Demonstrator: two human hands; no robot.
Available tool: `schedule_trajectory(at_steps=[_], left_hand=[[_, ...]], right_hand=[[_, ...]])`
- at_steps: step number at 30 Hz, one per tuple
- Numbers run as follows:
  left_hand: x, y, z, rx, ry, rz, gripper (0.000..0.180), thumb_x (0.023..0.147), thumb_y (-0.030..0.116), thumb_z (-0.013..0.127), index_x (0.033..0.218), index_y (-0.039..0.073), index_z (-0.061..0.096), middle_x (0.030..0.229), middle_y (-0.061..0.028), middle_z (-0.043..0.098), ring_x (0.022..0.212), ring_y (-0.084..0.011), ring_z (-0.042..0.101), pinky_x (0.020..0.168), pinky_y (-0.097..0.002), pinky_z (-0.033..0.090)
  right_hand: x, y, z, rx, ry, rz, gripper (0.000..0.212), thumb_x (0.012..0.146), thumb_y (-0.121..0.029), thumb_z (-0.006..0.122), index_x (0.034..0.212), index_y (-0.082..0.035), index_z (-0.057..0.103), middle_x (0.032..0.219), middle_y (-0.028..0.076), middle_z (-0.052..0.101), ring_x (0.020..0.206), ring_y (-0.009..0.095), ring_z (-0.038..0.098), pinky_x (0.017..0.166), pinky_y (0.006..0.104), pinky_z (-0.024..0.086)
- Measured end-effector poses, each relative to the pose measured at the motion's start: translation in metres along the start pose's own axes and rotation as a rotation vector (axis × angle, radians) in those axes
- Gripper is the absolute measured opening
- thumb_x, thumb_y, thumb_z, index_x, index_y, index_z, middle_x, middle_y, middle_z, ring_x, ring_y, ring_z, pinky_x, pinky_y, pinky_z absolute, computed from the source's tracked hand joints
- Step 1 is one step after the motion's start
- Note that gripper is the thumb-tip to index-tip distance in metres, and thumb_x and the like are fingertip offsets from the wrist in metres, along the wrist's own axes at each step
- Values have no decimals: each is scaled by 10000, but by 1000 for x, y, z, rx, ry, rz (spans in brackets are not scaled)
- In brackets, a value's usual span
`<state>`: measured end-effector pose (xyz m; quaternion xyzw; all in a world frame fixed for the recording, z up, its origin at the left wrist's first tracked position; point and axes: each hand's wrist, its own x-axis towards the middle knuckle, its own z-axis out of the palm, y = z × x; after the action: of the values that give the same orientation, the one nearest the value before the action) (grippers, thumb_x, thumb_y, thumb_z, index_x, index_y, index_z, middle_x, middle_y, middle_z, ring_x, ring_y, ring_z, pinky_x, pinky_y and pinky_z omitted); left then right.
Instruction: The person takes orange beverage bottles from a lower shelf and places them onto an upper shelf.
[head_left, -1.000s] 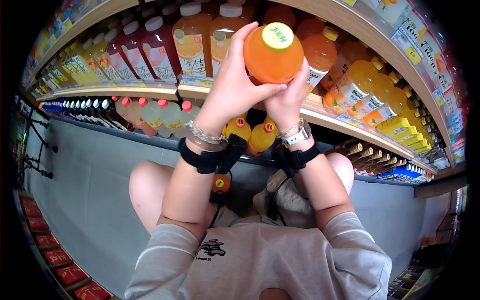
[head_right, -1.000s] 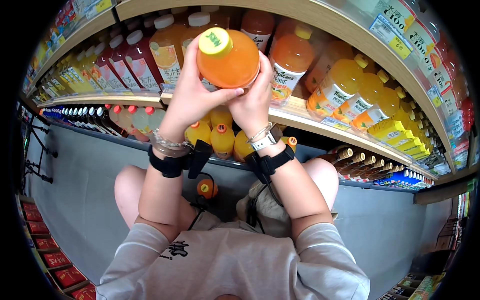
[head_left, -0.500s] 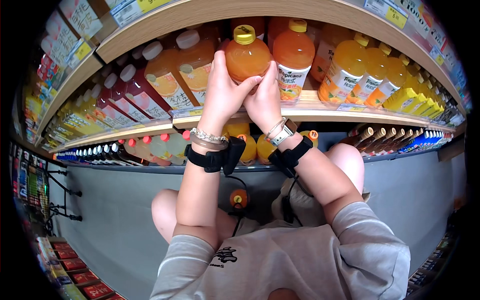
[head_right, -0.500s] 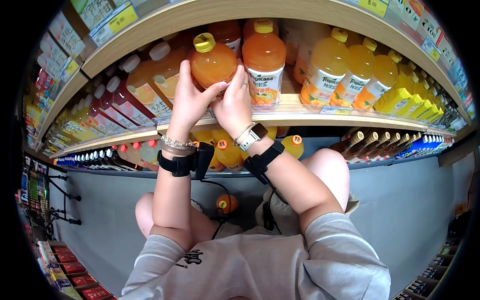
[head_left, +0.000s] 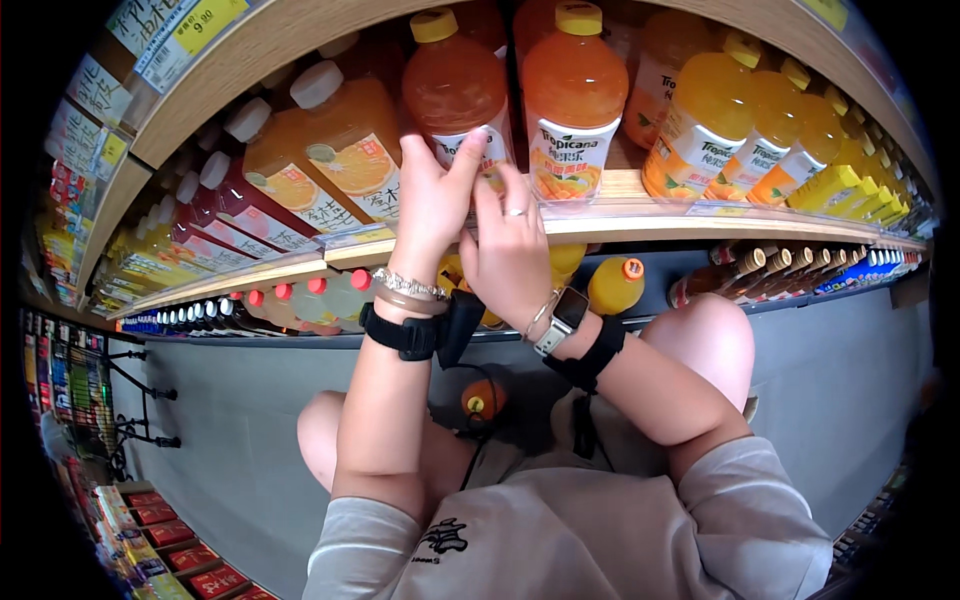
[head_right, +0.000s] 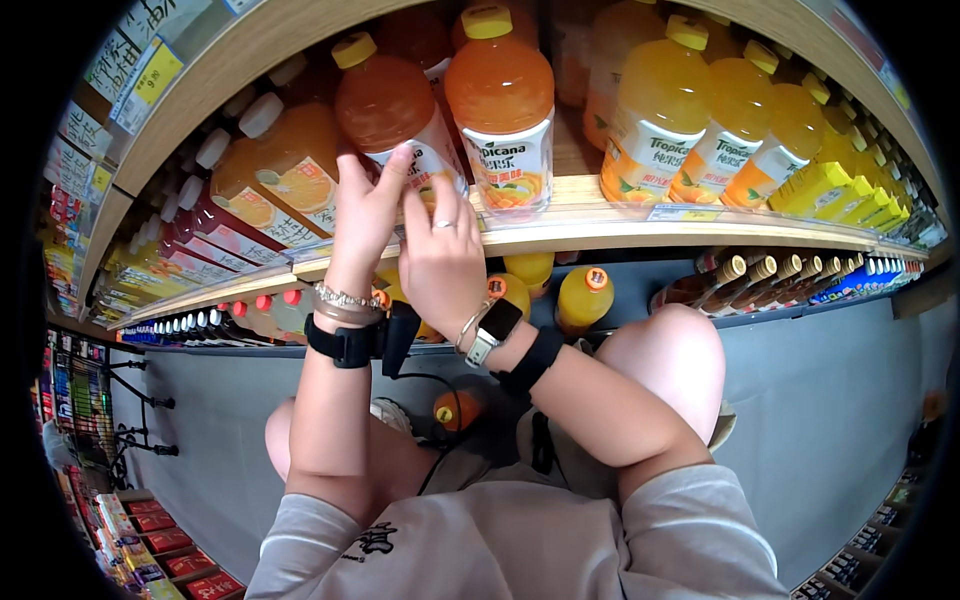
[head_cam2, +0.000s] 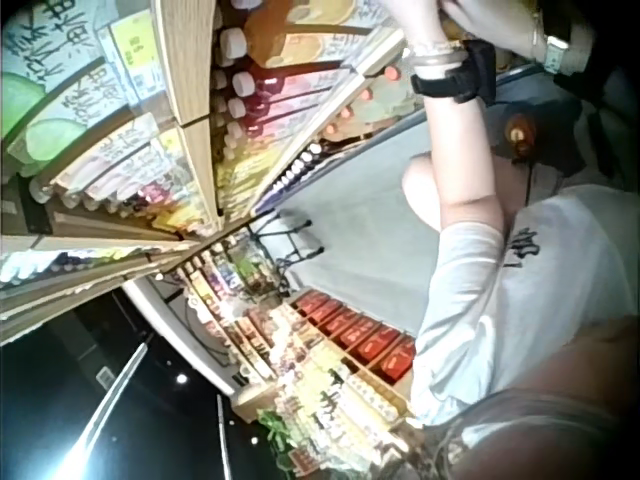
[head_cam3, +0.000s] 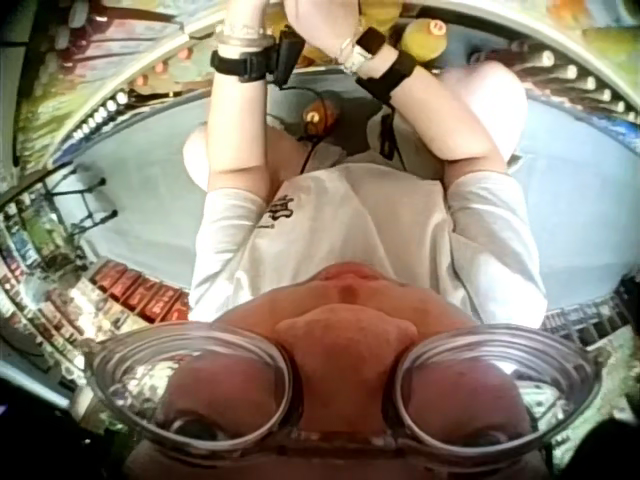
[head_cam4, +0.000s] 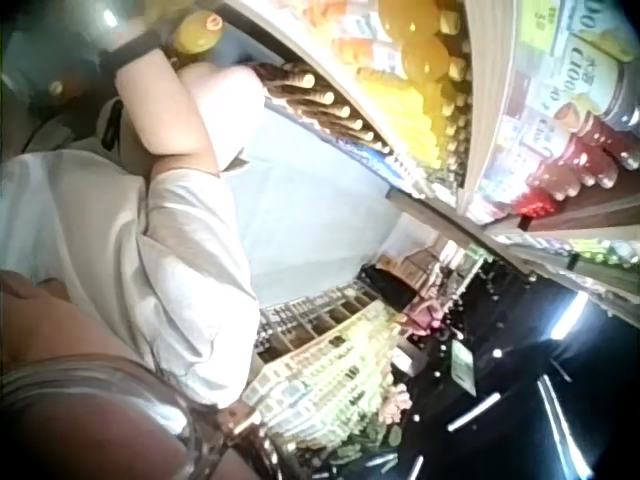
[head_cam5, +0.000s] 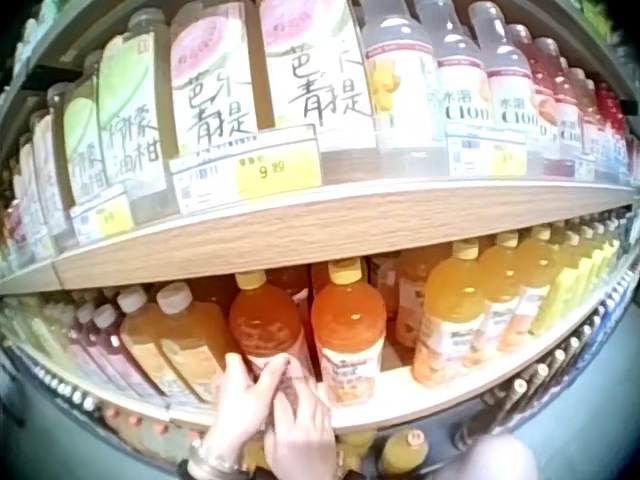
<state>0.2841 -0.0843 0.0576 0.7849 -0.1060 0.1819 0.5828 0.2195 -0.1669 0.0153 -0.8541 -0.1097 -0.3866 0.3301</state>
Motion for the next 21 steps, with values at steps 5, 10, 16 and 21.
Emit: schedule_trajectory(at_steps=[5, 10, 16, 21], left_hand=[[-3, -11, 5, 175, -58, -153, 529, 845, 358, 652, 936, -123, 452, 864, -261, 617, 802, -268, 632, 683, -351, 499], [14, -7, 8, 264, -150, -248, 448, 868, 309, 613, 723, -115, 612, 654, -162, 636, 644, -160, 609, 593, -315, 481], [24, -4, 11, 298, -184, -286, 447, 840, 329, 631, 719, -100, 611, 642, -195, 616, 660, -232, 628, 618, -340, 478], [26, -9, 18, 148, -22, -115, 484, 816, 279, 634, 1097, -97, 513, 1004, -298, 600, 939, -420, 589, 812, -412, 472]], right_hand=[[7, 12, 4, -156, -53, -102, 339, 695, -117, 611, 1009, 10, 586, 949, 140, 553, 897, 296, 534, 813, 404, 392], [22, 21, 14, -177, -60, -88, 258, 733, -139, 577, 952, -4, 577, 887, 135, 513, 862, 292, 519, 789, 390, 394], [30, 23, 21, -135, -123, -9, 252, 749, -147, 577, 954, -3, 550, 891, 160, 500, 821, 324, 544, 691, 388, 468], [33, 26, 27, -157, -115, -52, 230, 736, -147, 583, 909, -1, 544, 871, 159, 502, 813, 316, 559, 649, 369, 498]])
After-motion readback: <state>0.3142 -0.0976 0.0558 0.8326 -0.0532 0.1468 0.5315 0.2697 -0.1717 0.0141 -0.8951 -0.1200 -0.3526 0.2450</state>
